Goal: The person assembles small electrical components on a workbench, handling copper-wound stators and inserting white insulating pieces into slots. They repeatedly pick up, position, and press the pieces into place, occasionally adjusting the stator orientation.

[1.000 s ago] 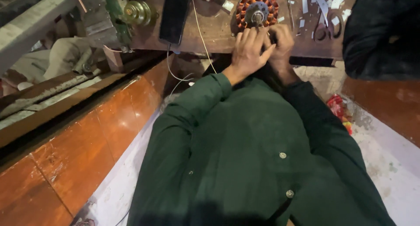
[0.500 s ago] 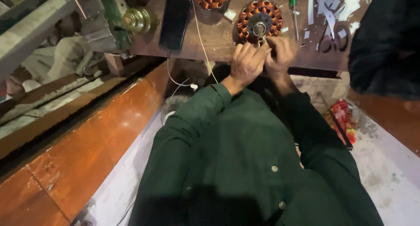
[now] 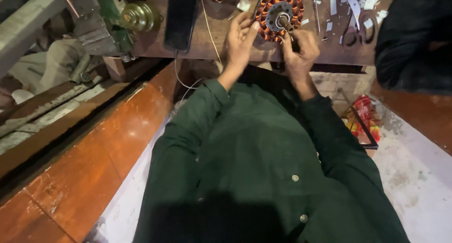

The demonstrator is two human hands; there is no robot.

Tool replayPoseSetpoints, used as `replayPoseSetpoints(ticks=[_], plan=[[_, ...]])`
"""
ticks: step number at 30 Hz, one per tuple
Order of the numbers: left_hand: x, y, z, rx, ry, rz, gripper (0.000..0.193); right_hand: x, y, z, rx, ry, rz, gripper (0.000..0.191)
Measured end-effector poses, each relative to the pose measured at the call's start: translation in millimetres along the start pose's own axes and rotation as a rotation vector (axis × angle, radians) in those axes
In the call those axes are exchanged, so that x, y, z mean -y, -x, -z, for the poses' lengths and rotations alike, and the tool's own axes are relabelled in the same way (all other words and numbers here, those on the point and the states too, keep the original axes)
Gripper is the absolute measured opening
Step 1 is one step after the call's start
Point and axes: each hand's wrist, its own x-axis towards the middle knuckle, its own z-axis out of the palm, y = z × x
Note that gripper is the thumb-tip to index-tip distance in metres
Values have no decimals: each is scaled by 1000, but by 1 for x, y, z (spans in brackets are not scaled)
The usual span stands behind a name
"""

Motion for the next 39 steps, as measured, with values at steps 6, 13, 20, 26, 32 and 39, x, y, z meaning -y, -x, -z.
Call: replayPoseSetpoints(ticks=[6,13,20,26,32,39], plan=[[14,-17,9,172,195,-30,43,0,-5,4,103,75,117,18],[10,-13,6,165,191,-58,37,2,-9,8,142,420,390,21],[14,-12,11,170,164,-68,36,15,7,16,375,575,430,54],[16,-16,9,140,106,-66,36,20,6,23,411,462,259,50],[9,-8,11,175,66,-52,36,21,9,21,381,540,322,48],[-8,2,-1,153,72,-9,42,-36,-71,92,-51,526,-50,22]])
